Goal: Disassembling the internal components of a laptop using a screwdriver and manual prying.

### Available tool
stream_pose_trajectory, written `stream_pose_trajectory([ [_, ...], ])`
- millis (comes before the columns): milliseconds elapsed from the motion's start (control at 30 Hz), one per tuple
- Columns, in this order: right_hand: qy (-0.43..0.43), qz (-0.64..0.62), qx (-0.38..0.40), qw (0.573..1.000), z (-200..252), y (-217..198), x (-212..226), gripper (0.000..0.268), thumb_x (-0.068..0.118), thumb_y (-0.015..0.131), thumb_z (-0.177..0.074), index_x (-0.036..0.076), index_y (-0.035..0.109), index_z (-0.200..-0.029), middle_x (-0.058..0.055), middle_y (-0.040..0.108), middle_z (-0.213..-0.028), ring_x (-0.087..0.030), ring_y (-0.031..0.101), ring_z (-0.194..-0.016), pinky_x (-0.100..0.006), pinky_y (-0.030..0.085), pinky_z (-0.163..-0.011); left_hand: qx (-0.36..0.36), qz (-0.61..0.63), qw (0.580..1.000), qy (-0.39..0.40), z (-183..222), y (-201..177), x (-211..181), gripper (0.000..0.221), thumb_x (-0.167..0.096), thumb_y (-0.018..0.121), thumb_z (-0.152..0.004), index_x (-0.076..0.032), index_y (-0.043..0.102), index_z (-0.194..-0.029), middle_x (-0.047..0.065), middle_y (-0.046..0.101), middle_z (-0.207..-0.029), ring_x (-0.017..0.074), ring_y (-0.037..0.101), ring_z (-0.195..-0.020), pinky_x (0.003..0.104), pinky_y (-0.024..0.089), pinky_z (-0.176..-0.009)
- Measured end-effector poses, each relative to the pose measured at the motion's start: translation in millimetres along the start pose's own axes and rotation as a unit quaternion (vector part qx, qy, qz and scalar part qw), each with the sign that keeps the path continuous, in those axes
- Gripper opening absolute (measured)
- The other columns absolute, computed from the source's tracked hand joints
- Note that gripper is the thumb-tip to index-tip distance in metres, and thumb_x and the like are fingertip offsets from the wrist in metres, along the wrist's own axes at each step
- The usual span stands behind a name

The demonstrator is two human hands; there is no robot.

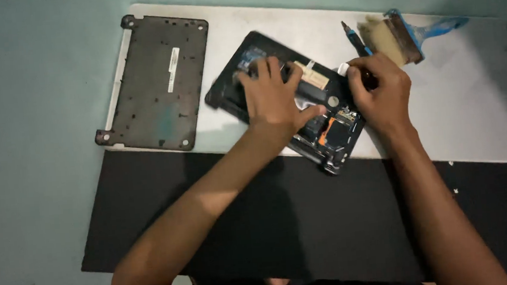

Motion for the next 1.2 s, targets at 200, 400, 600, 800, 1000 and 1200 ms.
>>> stream_pose_trajectory([
  [200, -0.046, 0.069, 0.016, 0.996, 2.6, 2.7, 3.0, 0.007, 0.01, 0.085, -0.123, 0.01, 0.091, -0.127, -0.015, 0.079, -0.103, -0.045, 0.08, -0.102, -0.053, 0.063, -0.092, 0.068, -0.026, 0.994, -0.084, 25.5, -17.2, -10.7, 0.107, -0.109, 0.035, -0.1, -0.024, 0.041, -0.164, 0.031, 0.058, -0.151, 0.0461, 0.059, -0.13, 0.065, 0.052, -0.094],
  [400, -0.033, -0.008, 0.017, 0.999, -0.8, -5.0, -2.4, 0.009, 0.001, 0.082, -0.126, 0.003, 0.089, -0.131, -0.023, 0.078, -0.107, -0.053, 0.078, -0.105, -0.058, 0.061, -0.093, -0.064, 0.004, 0.995, -0.073, 6.0, -10.3, 1.8, 0.102, -0.11, 0.044, -0.094, -0.018, 0.051, -0.137, 0.02, 0.064, -0.12, 0.0364, 0.062, -0.101, 0.056, 0.042, -0.082],
  [600, -0.016, -0.003, 0.024, 1.0, 1.9, -0.7, -5.2, 0.011, -0.001, 0.074, -0.126, -0.004, 0.085, -0.125, -0.018, 0.079, -0.116, -0.033, 0.074, -0.104, -0.046, 0.056, -0.085, -0.129, 0.052, 0.988, 0.073, -18.2, -22.9, 39.4, 0.119, -0.113, 0.032, -0.102, -0.017, 0.051, -0.17, 0.026, 0.049, -0.17, 0.0475, 0.044, -0.157, 0.074, 0.032, -0.124],
  [800, 0.016, -0.045, 0.024, 0.999, 1.5, 3.1, -11.4, 0.012, 0.003, 0.072, -0.128, -0.003, 0.083, -0.126, -0.017, 0.076, -0.117, -0.03, 0.069, -0.104, -0.045, 0.052, -0.088, -0.114, 0.093, 0.973, 0.179, -33.2, 5.2, 48.2, 0.119, -0.109, 0.067, -0.095, -0.018, 0.053, -0.17, 0.023, 0.057, -0.163, 0.0472, 0.054, -0.144, 0.063, 0.047, -0.102],
  [1000, -0.001, -0.044, 0.024, 0.999, 2.6, 4.0, -14.1, 0.013, 0.003, 0.071, -0.128, -0.003, 0.082, -0.129, -0.018, 0.075, -0.118, -0.033, 0.069, -0.108, -0.048, 0.052, -0.09, -0.04, 0.114, 0.978, 0.168, -27.2, -3.9, 46.0, 0.121, -0.104, 0.068, -0.097, -0.019, 0.043, -0.178, 0.031, 0.041, -0.179, 0.0527, 0.037, -0.162, 0.071, 0.038, -0.119],
  [1200, 0.004, -0.044, 0.016, 0.999, 3.5, 4.2, -13.2, 0.012, 0.002, 0.071, -0.127, -0.002, 0.082, -0.127, -0.014, 0.072, -0.114, -0.028, 0.066, -0.102, -0.044, 0.05, -0.086, -0.02, 0.125, 0.97, 0.207, -13.9, -12.7, 30.4, 0.144, -0.116, 0.055, -0.086, -0.018, 0.027, -0.188, 0.037, 0.02, -0.189, 0.0521, 0.014, -0.176, 0.075, 0.003, -0.138],
])
Point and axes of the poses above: each hand's wrist, its own z-axis away from the middle knuckle, its own y-axis out of the palm, x = y × z, the point moved 5 cm from there along -z, towards the middle knuckle
